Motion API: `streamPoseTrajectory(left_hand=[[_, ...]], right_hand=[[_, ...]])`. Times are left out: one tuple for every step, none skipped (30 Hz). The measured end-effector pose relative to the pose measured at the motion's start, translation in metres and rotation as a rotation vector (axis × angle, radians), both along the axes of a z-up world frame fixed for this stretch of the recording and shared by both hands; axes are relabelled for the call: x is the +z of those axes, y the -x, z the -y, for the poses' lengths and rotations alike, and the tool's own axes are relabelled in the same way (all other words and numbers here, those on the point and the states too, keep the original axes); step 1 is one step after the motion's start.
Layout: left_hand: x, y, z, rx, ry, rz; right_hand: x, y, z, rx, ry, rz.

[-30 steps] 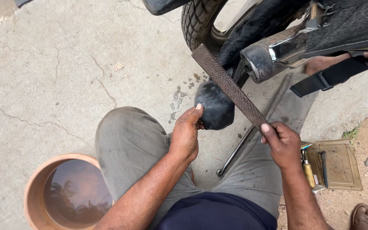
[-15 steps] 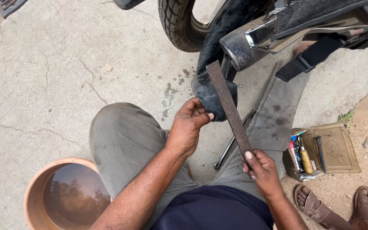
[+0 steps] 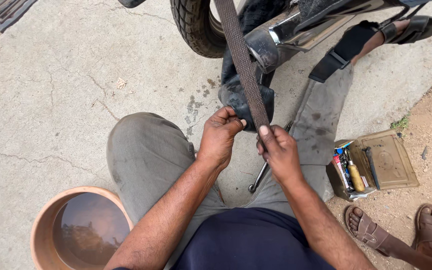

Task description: The person uses a metal file to roughen the surface of a black rubber inner tube while sitting on the ground next to a motorcycle.

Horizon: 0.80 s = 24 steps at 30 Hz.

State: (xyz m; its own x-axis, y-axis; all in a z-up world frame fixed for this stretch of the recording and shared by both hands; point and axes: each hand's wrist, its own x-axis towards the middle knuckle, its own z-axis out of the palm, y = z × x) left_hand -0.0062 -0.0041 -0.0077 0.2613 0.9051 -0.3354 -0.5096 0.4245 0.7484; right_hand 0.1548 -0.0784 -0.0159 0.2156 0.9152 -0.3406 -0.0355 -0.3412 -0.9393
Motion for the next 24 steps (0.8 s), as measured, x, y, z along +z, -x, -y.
streamPoseTrajectory(left_hand=[[0.000,-0.001,-0.001,0.013,-0.006,0.026],[-0.001,-0.002,0.001,0.016,-0.009,0.040],[0.000,-0.001,0.000,0.032,-0.020,0.048],[0.001,0.002,-0.003,0.048,-0.030,0.056],[0.002,0.005,-0.004,0.034,-0.020,0.047],[0.003,0.008,-0.004,0.021,-0.010,0.037],[0.005,0.009,-0.005,0.001,0.001,0.028],[0.007,0.010,-0.003,-0.005,0.006,0.015],[0.009,0.009,-0.003,-0.019,0.004,0.005],[0.011,0.007,-0.003,-0.033,0.001,-0.005],[0.011,0.004,-0.002,-0.037,-0.019,0.004],[0.010,0.000,-0.001,-0.041,-0.040,0.013],[0.009,-0.001,0.000,-0.040,-0.068,0.018],[0.008,-0.003,0.002,-0.035,-0.076,0.012],[0.006,-0.006,0.004,-0.034,-0.083,0.009],[0.004,-0.008,0.004,-0.033,-0.091,0.005],[0.001,-0.007,0.008,-0.028,-0.090,0.019],[-0.001,-0.004,0.009,-0.022,-0.089,0.032],[-0.002,-0.004,0.002,-0.010,-0.106,0.051],[0.000,-0.005,-0.001,-0.017,-0.093,0.073],[0.003,-0.002,0.000,-0.015,-0.073,0.089],[0.005,0.001,0.000,-0.014,-0.053,0.105],[0.007,0.003,0.001,-0.011,-0.039,0.104],[0.008,0.003,0.000,-0.009,-0.026,0.103]], right_hand=[[-0.002,-0.003,-0.002,-0.003,-0.053,0.034],[-0.003,-0.014,0.012,0.021,-0.033,0.092],[-0.002,-0.028,0.031,0.057,-0.020,0.143],[-0.003,-0.040,0.052,0.068,0.042,0.138],[-0.004,-0.051,0.078,0.079,0.116,0.131],[-0.004,-0.062,0.101,0.107,0.216,0.134],[-0.006,-0.066,0.119,0.128,0.316,0.138],[-0.011,-0.061,0.129,0.114,0.312,0.036],[-0.014,-0.052,0.134,0.090,0.300,-0.064],[-0.012,-0.042,0.134,0.067,0.287,-0.163],[-0.010,-0.031,0.124,0.072,0.279,-0.113],[-0.010,-0.018,0.101,0.076,0.272,-0.063],[-0.009,-0.005,0.075,0.046,0.199,-0.115],[-0.004,0.005,0.051,0.015,0.126,-0.167],[0.001,0.009,0.024,-0.014,0.091,-0.162],[0.007,0.010,0.006,-0.042,0.057,-0.158],[0.011,0.007,0.006,-0.040,0.020,-0.124],[0.012,0.001,0.009,-0.037,-0.017,-0.091],[0.008,-0.010,0.005,-0.026,-0.071,-0.051],[0.007,-0.022,0.023,0.004,-0.027,-0.018],[0.008,-0.034,0.054,0.044,0.024,0.008],[0.003,-0.046,0.074,0.062,0.116,0.005],[-0.001,-0.055,0.097,0.078,0.222,0.003],[-0.002,-0.058,0.123,0.078,0.274,-0.052]])
